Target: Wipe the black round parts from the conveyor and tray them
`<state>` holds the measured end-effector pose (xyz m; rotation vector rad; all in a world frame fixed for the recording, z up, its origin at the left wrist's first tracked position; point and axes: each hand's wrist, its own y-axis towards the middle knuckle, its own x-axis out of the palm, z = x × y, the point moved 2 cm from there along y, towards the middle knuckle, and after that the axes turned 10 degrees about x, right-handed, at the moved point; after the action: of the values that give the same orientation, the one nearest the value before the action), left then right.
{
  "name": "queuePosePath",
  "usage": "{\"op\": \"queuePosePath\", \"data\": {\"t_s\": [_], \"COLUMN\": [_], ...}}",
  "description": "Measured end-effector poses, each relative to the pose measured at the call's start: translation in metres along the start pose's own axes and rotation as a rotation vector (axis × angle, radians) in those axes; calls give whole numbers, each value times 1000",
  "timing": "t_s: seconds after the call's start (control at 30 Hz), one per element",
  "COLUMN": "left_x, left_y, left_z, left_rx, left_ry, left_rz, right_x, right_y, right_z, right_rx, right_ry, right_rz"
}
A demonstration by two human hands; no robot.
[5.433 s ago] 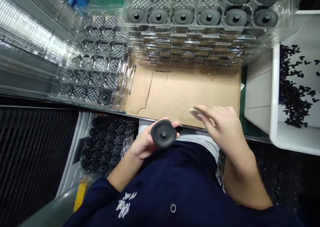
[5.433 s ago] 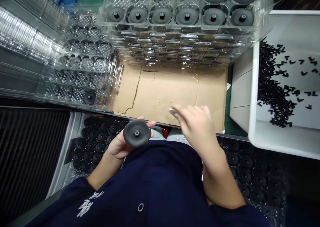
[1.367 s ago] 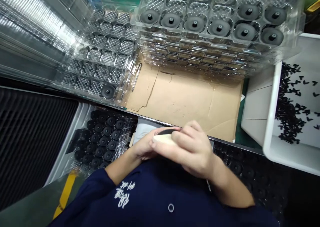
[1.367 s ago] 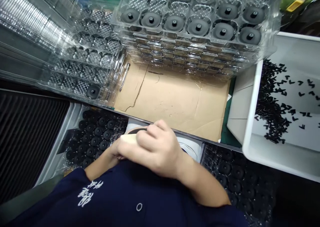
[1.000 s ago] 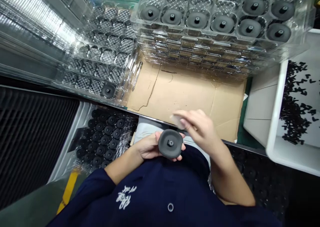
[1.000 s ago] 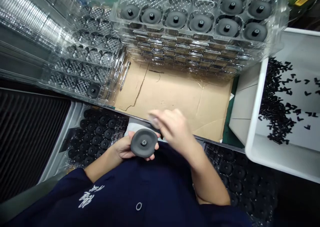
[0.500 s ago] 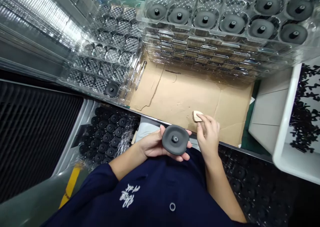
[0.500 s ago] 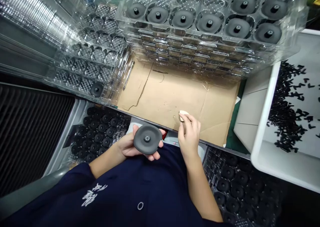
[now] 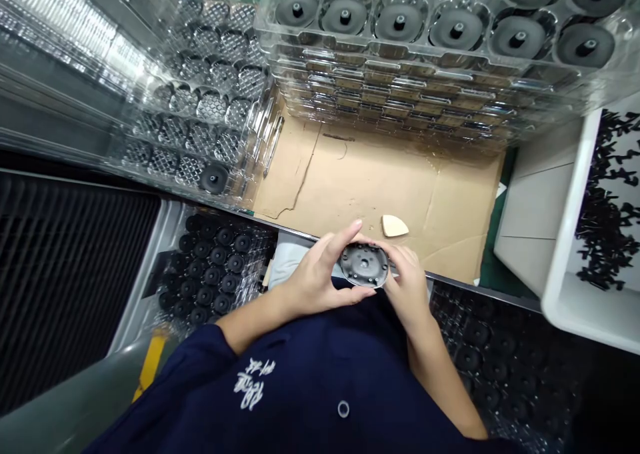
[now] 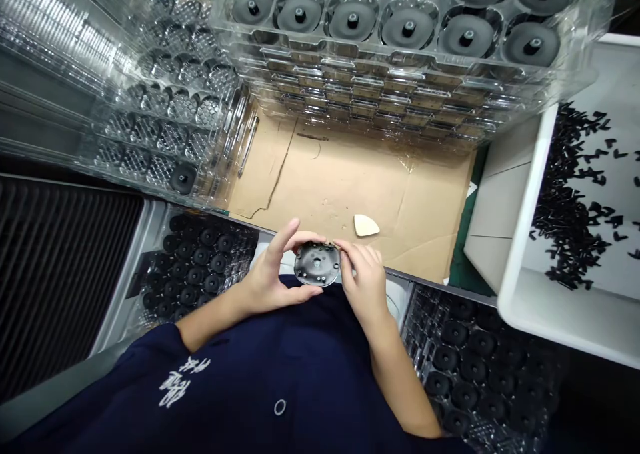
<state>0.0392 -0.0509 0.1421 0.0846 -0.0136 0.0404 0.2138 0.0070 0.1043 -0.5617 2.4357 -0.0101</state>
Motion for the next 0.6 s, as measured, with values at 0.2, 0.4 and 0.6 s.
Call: {"op": "queuePosePath", "data": {"t_s": [0.2,0.4,0.6], "left_x": [2,-1,0], "left_y": [0,2,-2], "left_z": [4,13,17], "left_rx": [205,92,-186], "left_ry": [211,78,-129], "left_rz": [-82,-114,-254], "right_x": [-18,-37,-47], "right_y": [-19,-9,3], "right_z": [-15,-37,-53], "right_rx": [102,93,254], "right_ry": [462,466,618], "right_rz": [89,-369,-673]}}
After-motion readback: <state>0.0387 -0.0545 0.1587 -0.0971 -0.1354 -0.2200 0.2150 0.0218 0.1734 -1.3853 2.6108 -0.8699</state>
